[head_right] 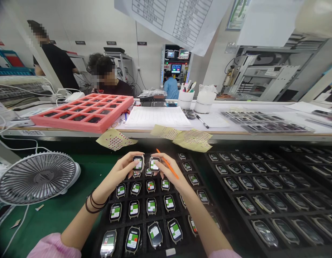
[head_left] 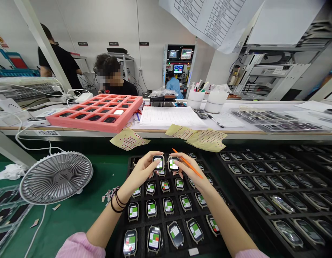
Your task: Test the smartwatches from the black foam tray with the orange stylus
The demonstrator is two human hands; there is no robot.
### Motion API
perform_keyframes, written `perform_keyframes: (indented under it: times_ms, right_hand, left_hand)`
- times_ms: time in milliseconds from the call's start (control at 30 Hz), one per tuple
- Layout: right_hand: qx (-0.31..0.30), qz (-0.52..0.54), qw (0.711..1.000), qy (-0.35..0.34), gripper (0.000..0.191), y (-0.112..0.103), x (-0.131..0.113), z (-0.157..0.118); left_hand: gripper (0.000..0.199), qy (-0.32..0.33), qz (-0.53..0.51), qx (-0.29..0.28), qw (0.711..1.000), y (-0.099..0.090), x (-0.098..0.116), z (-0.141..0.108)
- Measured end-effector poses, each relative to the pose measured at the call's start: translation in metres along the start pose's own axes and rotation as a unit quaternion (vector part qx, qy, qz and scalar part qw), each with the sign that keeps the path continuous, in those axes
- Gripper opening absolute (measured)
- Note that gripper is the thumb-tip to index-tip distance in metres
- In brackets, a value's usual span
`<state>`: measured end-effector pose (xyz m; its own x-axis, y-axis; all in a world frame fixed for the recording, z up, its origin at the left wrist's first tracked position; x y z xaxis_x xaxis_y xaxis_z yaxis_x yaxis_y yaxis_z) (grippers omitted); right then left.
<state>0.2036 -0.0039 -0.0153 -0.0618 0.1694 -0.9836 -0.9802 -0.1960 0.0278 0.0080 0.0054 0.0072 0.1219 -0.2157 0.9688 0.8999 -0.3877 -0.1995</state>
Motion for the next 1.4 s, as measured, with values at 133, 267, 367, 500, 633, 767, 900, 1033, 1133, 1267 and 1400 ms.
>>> perform_keyframes:
  times_ms: [133,267,367,500,633,767,900,1033,1133,1267,1400]
  right_hand:
    - [0.005,0.003,1.0,0.003,0.023,0.0002,0.0011,0.0003]
    - [0.008,0.008,1.0,0.0,0.024,-0.0002,0.0022,0.0012]
    - [0.007,0.007,1.0,-0.002,0.025,-0.0006,0.002,0.0011]
    - [0.005,0.007,1.0,-0.002,0.025,-0.0006,0.0006,0.0001]
    - [0.008,0.001,1.0,-0.003,0.025,-0.0004,-0.0007,-0.0004]
    - [0.006,-0.001,1.0,-0.004,0.026,-0.0001,-0.001,-0.0004]
    - [0.004,0.003,1.0,-0.004,0.026,-0.0001,-0.0005,-0.0002]
    - [0.002,0.01,1.0,-0.007,0.025,0.0,-0.0002,0.0001]
    - [0.002,0.017,1.0,-0.006,0.025,0.0002,-0.0007,0.0001]
    - [0.003,0.016,1.0,-0.006,0.024,0.0004,-0.0012,0.0]
    - [-0.003,0.016,1.0,-0.007,0.025,0.0001,-0.0011,0.0]
  left_hand:
    - [0.034,0.0,0.001,0.001,1.0,0.0001,-0.0005,0.0001]
    - [0.034,0.0,0.002,0.002,1.0,0.0007,0.0006,-0.0008]
    - [0.033,0.001,-0.001,0.002,1.0,0.0008,0.0011,-0.0013]
    - [0.033,-0.003,0.005,0.004,1.0,0.0005,0.0012,-0.0018]
    - [0.034,-0.006,0.019,0.011,1.0,-0.0002,0.0012,-0.0018]
    - [0.034,-0.016,0.021,0.019,0.999,-0.0009,0.0011,-0.001]
    - [0.035,-0.024,0.014,0.024,0.999,-0.0011,0.0023,-0.001]
    - [0.035,-0.024,0.007,0.024,0.999,-0.0011,0.0032,-0.0022]
    - [0.035,-0.026,0.004,0.022,0.999,-0.0012,0.0026,-0.0029]
    - [0.035,-0.025,0.003,0.022,0.999,-0.0015,0.0011,-0.0021]
    - [0.034,-0.021,0.004,0.019,1.0,-0.0016,0.0009,-0.0016]
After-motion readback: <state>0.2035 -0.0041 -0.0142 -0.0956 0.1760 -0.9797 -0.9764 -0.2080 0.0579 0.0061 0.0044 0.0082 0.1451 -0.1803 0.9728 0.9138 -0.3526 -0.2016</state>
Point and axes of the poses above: each hand's wrist, its own z-axis towards the middle knuckle, its own y-axis out of the palm, x = y × z, the point moved 1 cm from there along z, towards the middle knuckle, and after that the axes turned 3 degrees about z, right-handed, at the moved point
